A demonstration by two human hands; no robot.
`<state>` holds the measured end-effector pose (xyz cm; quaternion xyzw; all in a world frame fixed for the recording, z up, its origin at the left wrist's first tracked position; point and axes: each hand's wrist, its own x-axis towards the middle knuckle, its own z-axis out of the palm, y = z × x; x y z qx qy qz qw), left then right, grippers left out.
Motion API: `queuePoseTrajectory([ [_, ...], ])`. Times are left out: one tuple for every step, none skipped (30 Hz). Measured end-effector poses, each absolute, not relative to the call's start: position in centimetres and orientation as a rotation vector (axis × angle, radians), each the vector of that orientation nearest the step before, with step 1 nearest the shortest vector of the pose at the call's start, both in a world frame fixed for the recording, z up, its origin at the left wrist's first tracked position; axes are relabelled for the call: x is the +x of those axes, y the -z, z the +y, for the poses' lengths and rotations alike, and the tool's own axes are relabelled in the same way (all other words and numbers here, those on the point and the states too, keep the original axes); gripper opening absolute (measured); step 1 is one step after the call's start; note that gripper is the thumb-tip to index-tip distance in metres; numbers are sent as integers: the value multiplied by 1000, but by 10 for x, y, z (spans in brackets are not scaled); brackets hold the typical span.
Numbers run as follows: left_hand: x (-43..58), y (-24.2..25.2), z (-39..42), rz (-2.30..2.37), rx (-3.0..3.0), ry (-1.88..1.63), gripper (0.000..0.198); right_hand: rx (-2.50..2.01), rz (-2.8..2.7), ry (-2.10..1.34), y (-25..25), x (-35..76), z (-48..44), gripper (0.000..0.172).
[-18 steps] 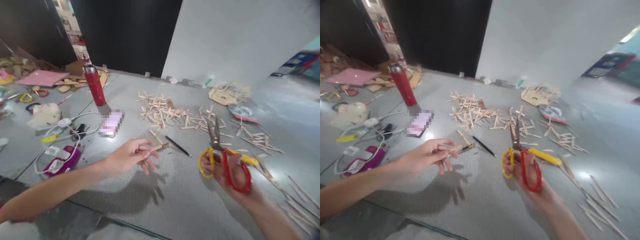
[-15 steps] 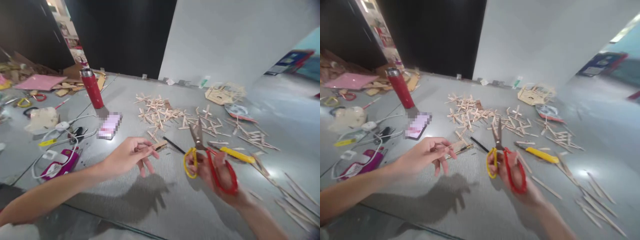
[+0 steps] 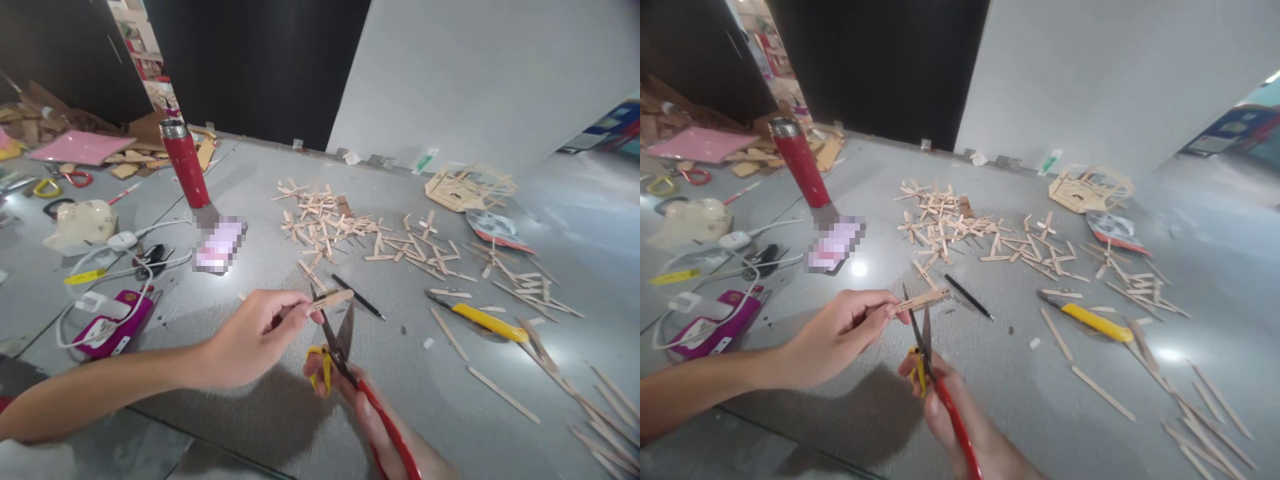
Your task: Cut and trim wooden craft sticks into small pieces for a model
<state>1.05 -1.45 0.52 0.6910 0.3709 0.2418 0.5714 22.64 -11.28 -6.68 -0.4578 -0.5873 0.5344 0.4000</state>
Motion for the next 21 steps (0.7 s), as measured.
queuePoseTrajectory([
  [10, -5, -14, 866, 1639, -551, 38, -1166, -1531, -1356, 65, 228, -114, 57],
  [9, -4, -14, 855, 1654, -536, 37, -1174, -1564, -1370, 62, 228, -114, 61],
  [9, -4, -13, 836, 1666, -517, 36, -1188, -1578, -1378, 59, 228, -114, 64],
  [8, -4, -13, 813, 1674, -504, 35, -1205, -1584, -1382, 55, 226, -113, 66],
  [8, -4, -14, 787, 1679, -490, 34, -1216, -1588, -1381, 52, 224, -112, 67],
  [8, -3, -14, 762, 1681, -477, 34, -1221, -1593, -1381, 49, 222, -112, 68],
  [8, -3, -15, 736, 1677, -470, 34, -1223, -1601, -1383, 48, 221, -111, 68],
  [8, -2, -17, 717, 1671, -463, 34, -1222, -1609, -1381, 47, 220, -111, 67],
  [8, -2, -18, 707, 1668, -459, 33, -1222, -1617, -1381, 47, 220, -112, 67],
  [9, -1, -19, 704, 1670, -458, 33, -1223, -1624, -1378, 48, 220, -113, 66],
  [9, 1, -21, 706, 1680, -453, 32, -1227, -1629, -1374, 48, 221, -115, 65],
  [9, 2, -22, 711, 1692, -451, 32, -1235, -1632, -1376, 49, 222, -117, 64],
  [9, 3, -23, 716, 1705, -448, 32, -1244, -1631, -1379, 49, 223, -119, 64],
  [10, 4, -24, 721, 1716, -448, 34, -1251, -1627, -1385, 48, 224, -121, 63],
  [10, 6, -24, 719, 1722, -450, 35, -1253, -1623, -1393, 48, 225, -123, 63],
  [10, 6, -24, 715, 1723, -454, 36, -1258, -1617, -1401, 47, 225, -124, 62],
  [10, 7, -25, 713, 1721, -458, 36, -1262, -1613, -1405, 46, 225, -125, 62],
  [10, 8, -25, 709, 1721, -461, 35, -1265, -1611, -1405, 45, 225, -126, 61],
  [10, 8, -25, 707, 1724, -463, 34, -1267, -1613, -1405, 44, 225, -126, 60],
  [10, 8, -25, 705, 1726, -463, 33, -1270, -1619, -1406, 44, 225, -126, 59],
  [9, 7, -25, 704, 1727, -464, 32, -1269, -1625, -1406, 43, 225, -125, 59],
])
